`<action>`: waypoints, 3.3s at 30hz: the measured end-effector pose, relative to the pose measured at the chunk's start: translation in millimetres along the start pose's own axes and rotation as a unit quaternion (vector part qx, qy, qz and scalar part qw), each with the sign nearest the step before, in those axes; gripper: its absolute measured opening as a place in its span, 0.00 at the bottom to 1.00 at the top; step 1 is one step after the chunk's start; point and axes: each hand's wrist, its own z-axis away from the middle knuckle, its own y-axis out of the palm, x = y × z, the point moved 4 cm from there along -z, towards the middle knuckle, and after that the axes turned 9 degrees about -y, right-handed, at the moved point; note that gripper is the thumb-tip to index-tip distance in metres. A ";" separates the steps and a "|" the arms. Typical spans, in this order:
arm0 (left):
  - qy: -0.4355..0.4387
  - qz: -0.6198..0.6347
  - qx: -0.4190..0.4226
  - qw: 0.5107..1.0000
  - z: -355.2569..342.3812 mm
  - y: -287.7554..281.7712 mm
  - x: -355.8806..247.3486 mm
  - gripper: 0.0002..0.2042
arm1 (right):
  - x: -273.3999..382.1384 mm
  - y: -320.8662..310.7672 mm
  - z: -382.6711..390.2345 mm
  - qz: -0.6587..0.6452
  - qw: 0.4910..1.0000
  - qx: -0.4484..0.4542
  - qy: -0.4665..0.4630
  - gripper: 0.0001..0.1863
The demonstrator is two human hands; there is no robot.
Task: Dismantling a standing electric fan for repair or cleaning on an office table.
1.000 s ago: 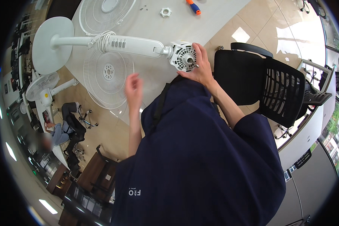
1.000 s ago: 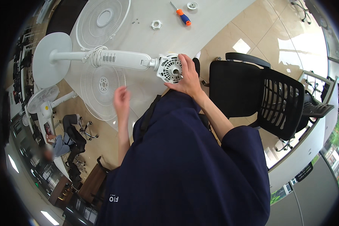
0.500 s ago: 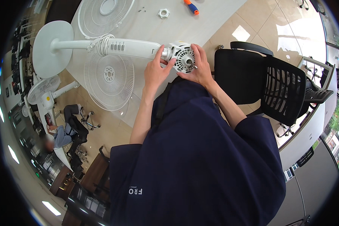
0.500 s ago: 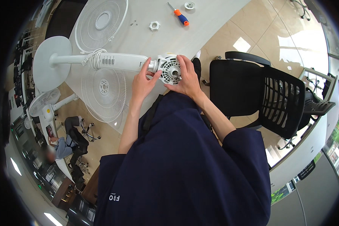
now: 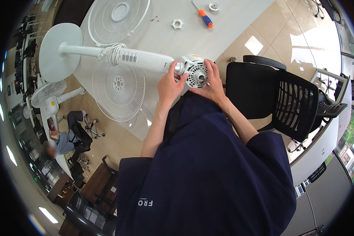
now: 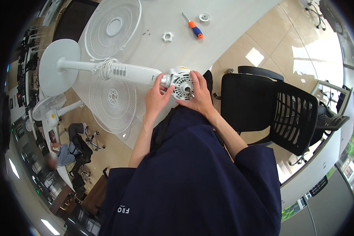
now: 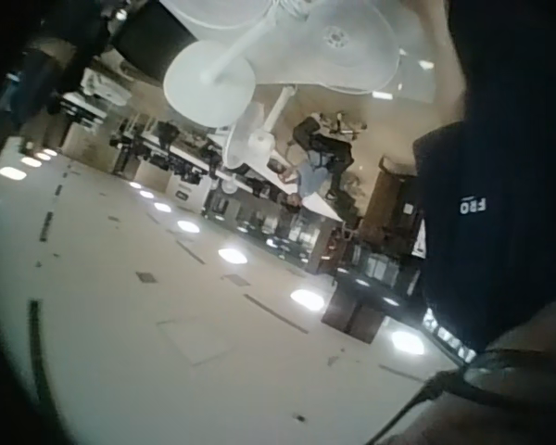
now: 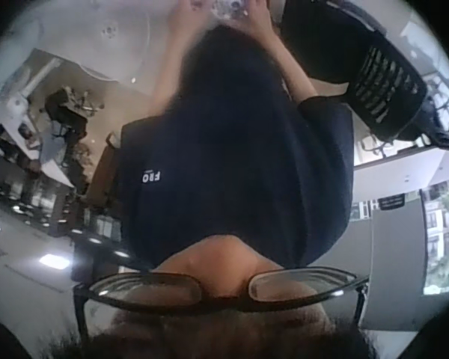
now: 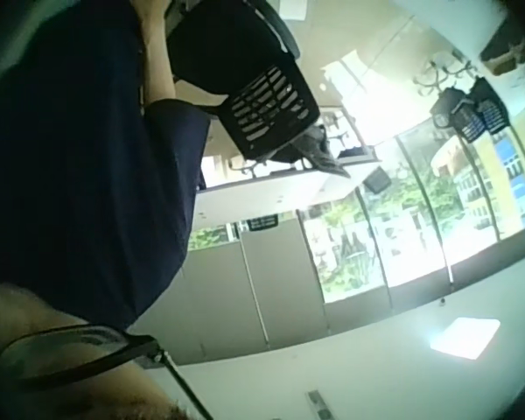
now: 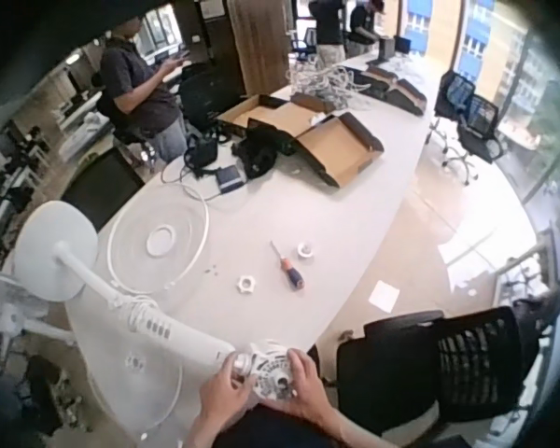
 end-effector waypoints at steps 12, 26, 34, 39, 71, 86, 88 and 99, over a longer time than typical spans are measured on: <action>-0.025 0.002 0.013 1.000 -2.2 0.0 1.8 0.28 | -57.4 9.4 31.0 -0.529 0.762 0.077 0.366 0.41; -0.032 0.040 0.043 0.998 -1.6 0.2 -1.6 0.27 | -61.9 22.9 24.7 -0.654 0.673 0.042 0.344 0.44; 0.002 0.031 0.035 0.999 -0.8 2.8 2.0 0.28 | -52.5 6.0 21.5 -0.536 0.757 0.052 0.370 0.37; 0.017 0.026 0.035 0.999 2.6 1.4 0.4 0.31 | -46.6 -2.7 20.2 -0.353 0.900 -0.016 0.255 0.28; 0.060 0.029 -0.012 0.998 -2.5 2.6 -11.4 0.22 | -44.3 4.5 15.3 -0.274 0.909 -0.113 0.293 0.15; 0.051 -0.024 -0.025 0.998 1.1 17.3 3.7 0.24 | -33.0 -13.4 -16.7 -0.165 0.975 0.064 0.135 0.26; 0.050 -0.015 -0.019 0.998 -1.2 15.8 4.4 0.24 | -25.1 -18.3 -24.4 -0.144 0.975 0.163 0.052 0.43; 0.051 0.065 0.058 0.995 -1.9 6.3 15.3 0.27 | -23.3 -7.9 -27.7 -0.050 0.984 0.169 -0.032 0.56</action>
